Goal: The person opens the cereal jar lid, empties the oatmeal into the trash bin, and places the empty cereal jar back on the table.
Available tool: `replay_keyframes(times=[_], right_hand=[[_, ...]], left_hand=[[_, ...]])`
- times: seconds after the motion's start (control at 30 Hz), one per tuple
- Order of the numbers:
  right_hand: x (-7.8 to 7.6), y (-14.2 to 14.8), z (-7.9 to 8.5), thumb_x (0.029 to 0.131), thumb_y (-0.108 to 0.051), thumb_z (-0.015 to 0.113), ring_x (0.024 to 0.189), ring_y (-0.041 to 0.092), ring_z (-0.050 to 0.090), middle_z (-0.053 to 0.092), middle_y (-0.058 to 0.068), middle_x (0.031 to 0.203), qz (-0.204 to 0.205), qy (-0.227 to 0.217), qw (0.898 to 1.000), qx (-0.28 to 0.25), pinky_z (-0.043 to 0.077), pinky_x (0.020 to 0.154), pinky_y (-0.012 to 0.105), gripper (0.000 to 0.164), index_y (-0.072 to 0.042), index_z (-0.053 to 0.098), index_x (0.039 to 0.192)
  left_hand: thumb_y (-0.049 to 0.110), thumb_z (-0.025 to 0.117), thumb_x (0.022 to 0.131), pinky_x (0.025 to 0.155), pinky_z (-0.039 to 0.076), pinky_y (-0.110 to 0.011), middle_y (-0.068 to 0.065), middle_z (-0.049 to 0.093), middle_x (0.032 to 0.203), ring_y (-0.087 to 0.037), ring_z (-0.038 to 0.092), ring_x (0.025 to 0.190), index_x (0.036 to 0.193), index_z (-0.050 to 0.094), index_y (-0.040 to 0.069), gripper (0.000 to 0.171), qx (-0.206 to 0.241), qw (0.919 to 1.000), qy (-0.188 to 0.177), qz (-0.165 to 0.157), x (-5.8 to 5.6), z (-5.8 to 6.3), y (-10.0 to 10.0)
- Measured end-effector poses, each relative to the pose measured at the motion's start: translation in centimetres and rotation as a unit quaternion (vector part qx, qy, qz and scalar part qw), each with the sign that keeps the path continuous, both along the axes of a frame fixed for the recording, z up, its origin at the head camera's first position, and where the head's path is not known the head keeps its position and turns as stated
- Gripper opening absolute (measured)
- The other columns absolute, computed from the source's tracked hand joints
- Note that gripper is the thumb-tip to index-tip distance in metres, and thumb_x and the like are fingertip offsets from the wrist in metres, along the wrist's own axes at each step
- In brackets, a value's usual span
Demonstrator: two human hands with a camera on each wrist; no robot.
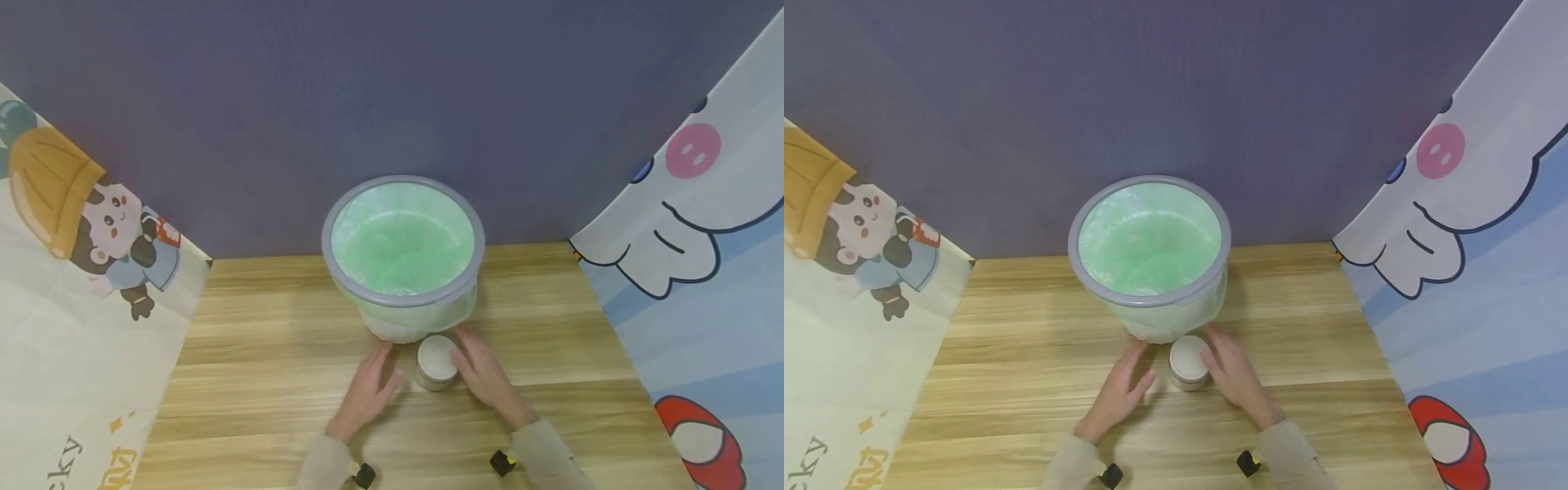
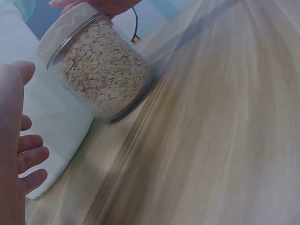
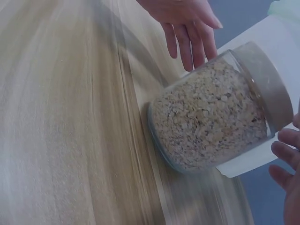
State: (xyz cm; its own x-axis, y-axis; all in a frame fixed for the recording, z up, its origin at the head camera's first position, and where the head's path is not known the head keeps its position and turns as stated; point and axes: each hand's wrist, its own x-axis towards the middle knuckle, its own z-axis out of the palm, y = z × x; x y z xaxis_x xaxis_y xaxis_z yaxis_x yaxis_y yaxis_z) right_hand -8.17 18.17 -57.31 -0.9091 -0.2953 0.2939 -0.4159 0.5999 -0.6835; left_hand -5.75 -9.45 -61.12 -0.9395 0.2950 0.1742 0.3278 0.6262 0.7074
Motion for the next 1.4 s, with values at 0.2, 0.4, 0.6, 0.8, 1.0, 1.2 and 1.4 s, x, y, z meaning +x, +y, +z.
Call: replay_keyframes(times=[0.2,0.4,0.6,0.8,1.0,1.2,1.4], right_hand=[[0.1,-0.6,-0.1,0.107,-0.021,0.052,0.133,0.05,0.051,0.053,0.03,0.147,0.016,0.021,1.0,-0.009,0.039,0.112,0.066,0.049,0.006,0.048,0.148],[0.1,-1.2,-0.3,0.104,-0.023,0.058,0.13,0.049,0.055,0.056,0.029,0.144,0.033,0.047,0.998,-0.009,0.043,0.109,0.064,0.053,0.007,0.049,0.147],[0.2,-1.5,-0.3,0.102,-0.028,0.061,0.13,0.047,0.055,0.055,0.028,0.145,0.033,0.026,0.999,0.003,0.043,0.11,0.064,0.059,0.006,0.047,0.148],[0.6,-1.8,0.1,0.097,-0.036,0.069,0.13,0.05,0.054,0.054,0.029,0.146,0.013,-0.005,1.0,0.024,0.045,0.107,0.067,0.07,0.005,0.046,0.149],[0.7,-2.1,0.5,0.084,-0.044,0.083,0.129,0.045,0.056,0.055,0.024,0.147,0.009,-0.027,0.999,0.041,0.051,0.101,0.063,0.087,-0.001,0.047,0.15],[0.6,-2.2,0.4,0.074,-0.052,0.089,0.127,0.039,0.058,0.055,0.018,0.148,0.006,-0.047,0.997,0.052,0.052,0.101,0.06,0.1,-0.007,0.046,0.152],[0.6,-2.2,0.2,0.073,-0.05,0.091,0.128,0.04,0.058,0.054,0.02,0.148,0.006,-0.035,0.997,0.065,0.051,0.101,0.061,0.103,-0.004,0.044,0.152]], left_hand=[[0.042,0.054,0.105,0.119,0.037,-0.057,-0.017,0.043,0.16,-0.039,0.044,0.145,0.158,0.038,0.003,0.067,0.001,1.0,-0.005,-0.005,0.4,-0.3,0.6],[0.038,0.055,0.105,0.116,0.041,-0.058,-0.023,0.043,0.158,-0.042,0.046,0.142,0.157,0.035,-0.002,0.069,0.004,0.9996,0.013,-0.026,0.7,-0.2,1.4],[0.038,0.058,0.104,0.114,0.044,-0.057,-0.025,0.043,0.158,-0.04,0.049,0.14,0.158,0.032,-0.002,0.073,0.002,0.9991,0.025,-0.034,1.0,-0.2,2.2],[0.04,0.064,0.1,0.114,0.045,-0.055,-0.022,0.043,0.159,-0.038,0.049,0.14,0.159,0.031,-0.001,0.078,0.004,0.9992,0.025,-0.032,0.9,-0.5,2.8],[0.043,0.068,0.097,0.112,0.047,-0.054,-0.021,0.047,0.156,-0.037,0.053,0.137,0.158,0.032,-0.002,0.084,0.012,0.9987,0.035,-0.036,0.7,-0.8,3.6],[0.049,0.07,0.096,0.114,0.046,-0.052,-0.019,0.046,0.157,-0.034,0.05,0.14,0.158,0.031,-0.002,0.089,0.037,0.9957,0.059,-0.062,0.3,-1.0,4.5],[0.049,0.066,0.098,0.113,0.047,-0.052,-0.021,0.046,0.157,-0.034,0.051,0.139,0.158,0.03,-0.003,0.087,0.018,0.9963,0.06,-0.059,0.3,-0.9,5.0]])
